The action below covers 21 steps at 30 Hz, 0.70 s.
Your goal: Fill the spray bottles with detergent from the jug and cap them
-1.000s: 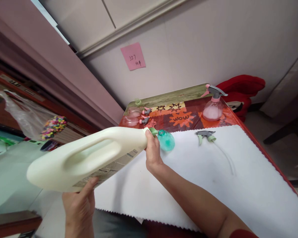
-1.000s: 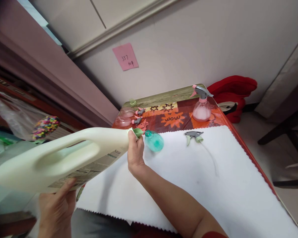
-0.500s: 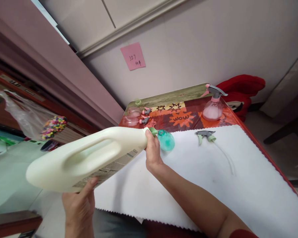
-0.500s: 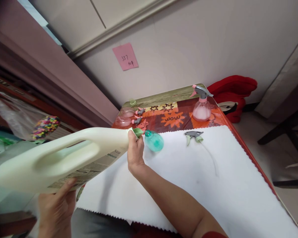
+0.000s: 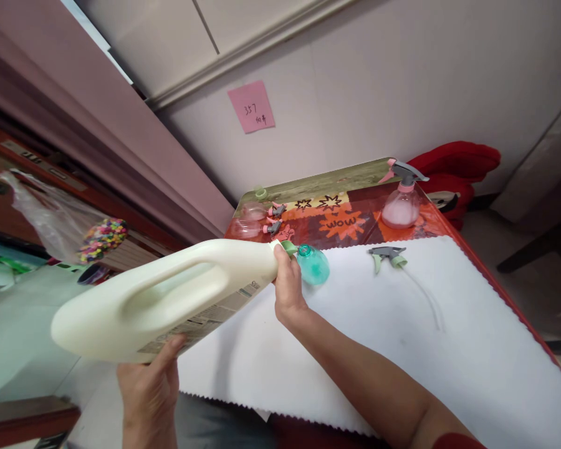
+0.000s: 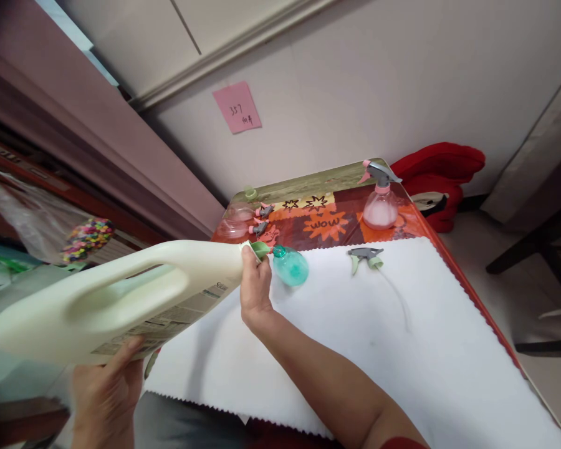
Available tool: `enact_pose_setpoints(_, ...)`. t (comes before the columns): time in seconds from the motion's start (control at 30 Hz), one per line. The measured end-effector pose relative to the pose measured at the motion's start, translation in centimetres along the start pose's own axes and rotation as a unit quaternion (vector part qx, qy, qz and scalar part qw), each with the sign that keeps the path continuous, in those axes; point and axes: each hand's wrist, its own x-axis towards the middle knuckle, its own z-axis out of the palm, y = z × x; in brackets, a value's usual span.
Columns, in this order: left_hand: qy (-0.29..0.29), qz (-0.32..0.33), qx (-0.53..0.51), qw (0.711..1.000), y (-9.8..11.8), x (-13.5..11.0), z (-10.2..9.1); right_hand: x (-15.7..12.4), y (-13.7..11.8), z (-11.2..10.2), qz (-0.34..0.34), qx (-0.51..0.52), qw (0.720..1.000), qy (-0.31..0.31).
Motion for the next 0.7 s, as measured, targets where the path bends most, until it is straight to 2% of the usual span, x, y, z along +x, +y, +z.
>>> enact_pose_setpoints(0.17, 0.009, -0.009, -0.037, 0.999, 0.11, -0.02, 0.07, 0.01, -0.09, -0.02, -0.001, -0.001, 1.000, -0.001)
enact_pose_setpoints(0.7, 0.004, -0.006, -0.031, 0.999, 0.24, -0.01, 0.22, 0.15, 0.17, -0.04, -0.002, 0.004, 1.000, 0.001)
